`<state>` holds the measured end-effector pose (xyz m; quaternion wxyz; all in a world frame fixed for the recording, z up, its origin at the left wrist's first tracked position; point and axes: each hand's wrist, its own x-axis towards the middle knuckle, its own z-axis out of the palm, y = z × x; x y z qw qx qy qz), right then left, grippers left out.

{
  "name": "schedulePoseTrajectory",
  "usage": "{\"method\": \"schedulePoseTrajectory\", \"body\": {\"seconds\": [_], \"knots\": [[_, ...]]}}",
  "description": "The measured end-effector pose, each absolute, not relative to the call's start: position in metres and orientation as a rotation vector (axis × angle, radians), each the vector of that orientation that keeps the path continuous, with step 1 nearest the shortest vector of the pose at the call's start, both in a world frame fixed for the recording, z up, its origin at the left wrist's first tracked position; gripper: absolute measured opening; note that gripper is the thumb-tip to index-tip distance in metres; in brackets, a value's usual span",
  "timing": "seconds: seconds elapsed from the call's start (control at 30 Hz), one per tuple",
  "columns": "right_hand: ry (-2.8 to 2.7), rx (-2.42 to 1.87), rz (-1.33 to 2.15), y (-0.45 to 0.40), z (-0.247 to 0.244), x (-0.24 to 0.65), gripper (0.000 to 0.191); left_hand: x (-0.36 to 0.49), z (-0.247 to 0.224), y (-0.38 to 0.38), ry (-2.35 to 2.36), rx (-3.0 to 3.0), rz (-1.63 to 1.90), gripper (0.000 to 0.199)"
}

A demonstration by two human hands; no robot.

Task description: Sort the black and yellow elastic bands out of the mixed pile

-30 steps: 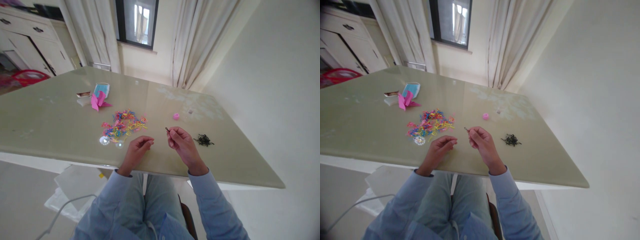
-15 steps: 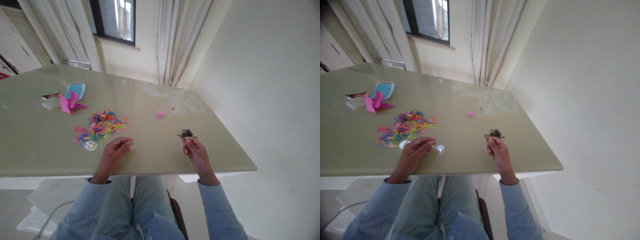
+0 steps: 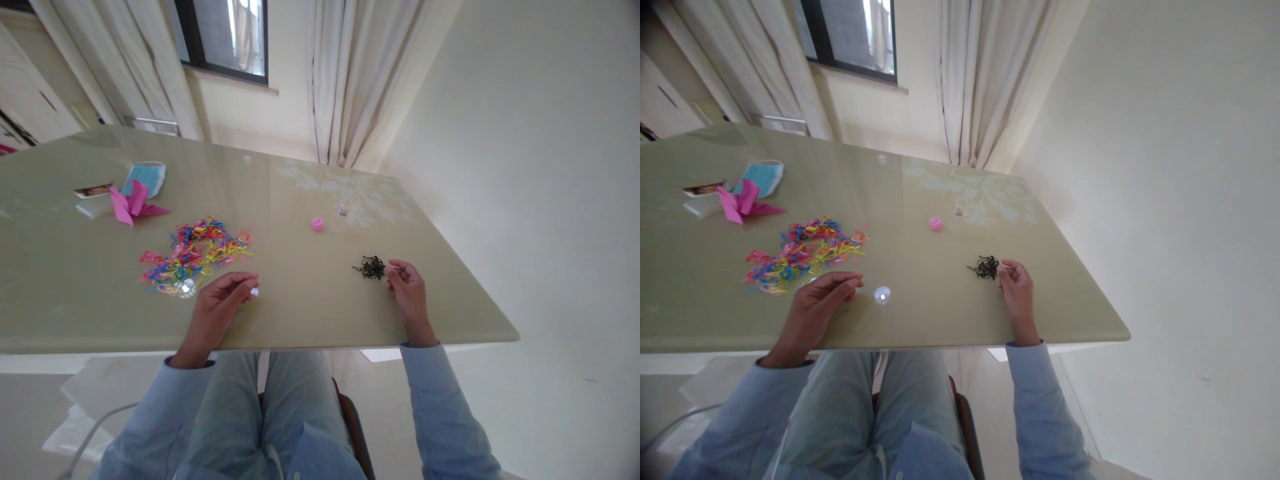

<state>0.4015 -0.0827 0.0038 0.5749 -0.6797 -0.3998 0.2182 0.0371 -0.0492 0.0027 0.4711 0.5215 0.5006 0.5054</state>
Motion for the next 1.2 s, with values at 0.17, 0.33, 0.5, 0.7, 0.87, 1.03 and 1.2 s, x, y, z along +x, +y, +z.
{"method": "schedulePoseTrajectory", "body": {"seconds": [0.17, 0.33, 0.5, 0.7, 0.87, 1.03, 1.2], "knots": [[-0.967, -1.589, 0.523, -0.100, 0.003, 0.378, 0.035, 0.037, 0.002, -0.049, 1.231, 1.274, 1.233, 0.030], [-1.106, -1.545, 0.692, -0.110, 0.006, 0.340, 0.029, 0.037, 0.001, -0.049, 1.226, 1.278, 1.232, 0.028], [-1.505, -1.506, 0.748, -0.102, 0.003, 0.313, 0.022, 0.038, 0.001, -0.048, 1.211, 1.319, 1.246, 0.028], [-1.635, -1.537, 0.665, -0.097, -0.003, 0.316, 0.024, 0.042, 0.003, -0.049, 1.203, 1.298, 1.295, 0.026], [-1.619, -1.543, 0.688, -0.101, -0.005, 0.322, 0.028, 0.026, 0.006, -0.039, 1.314, 1.230, 1.532, 0.023], [-1.595, -1.535, 0.682, -0.103, -0.001, 0.320, 0.029, -0.025, 0.017, 0.002, 1.687, 1.349, 1.502, 0.026], [-1.586, -1.521, 0.663, -0.101, -0.001, 0.321, 0.031, -0.065, 0.028, 0.054, 2.093, 1.879, 0.998, 0.033]]}}
